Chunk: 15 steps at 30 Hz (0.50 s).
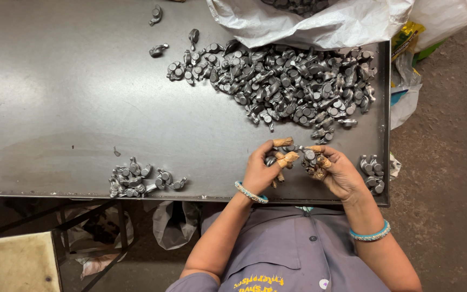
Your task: The person sorts small cast metal parts on a metal table, picking up individual pieces, turning them in their hands, and placing them into separate piles on the tray, occasionally reaching into a paper bag of parts at the top of the table.
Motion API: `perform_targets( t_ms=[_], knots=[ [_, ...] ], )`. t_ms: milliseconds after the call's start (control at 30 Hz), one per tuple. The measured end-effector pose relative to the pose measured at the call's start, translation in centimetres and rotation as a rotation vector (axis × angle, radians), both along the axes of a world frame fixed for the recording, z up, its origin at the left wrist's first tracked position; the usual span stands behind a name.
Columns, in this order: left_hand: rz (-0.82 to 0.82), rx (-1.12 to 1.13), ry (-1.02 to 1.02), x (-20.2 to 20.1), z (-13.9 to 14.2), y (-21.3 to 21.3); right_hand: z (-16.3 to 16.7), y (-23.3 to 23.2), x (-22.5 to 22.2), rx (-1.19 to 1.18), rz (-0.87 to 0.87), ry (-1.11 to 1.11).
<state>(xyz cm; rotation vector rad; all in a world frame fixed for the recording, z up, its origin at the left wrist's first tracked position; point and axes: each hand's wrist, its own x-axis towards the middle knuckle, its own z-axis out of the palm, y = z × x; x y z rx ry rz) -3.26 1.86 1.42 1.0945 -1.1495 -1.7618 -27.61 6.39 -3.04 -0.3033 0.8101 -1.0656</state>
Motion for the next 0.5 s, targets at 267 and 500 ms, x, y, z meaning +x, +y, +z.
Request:
perform_targets(
  t_ms=[267,500],
  knots=[
    [-0.012,0.056,0.064,-1.4,-2.2,1.0,-0.1,0.1,0.0,0.075,0.06,0.021],
    [-0.049,0.109,0.007,-0.9,-1.7,0.9,-0.4,0.2,0.1,0.115,0.13,0.115]
  ],
)
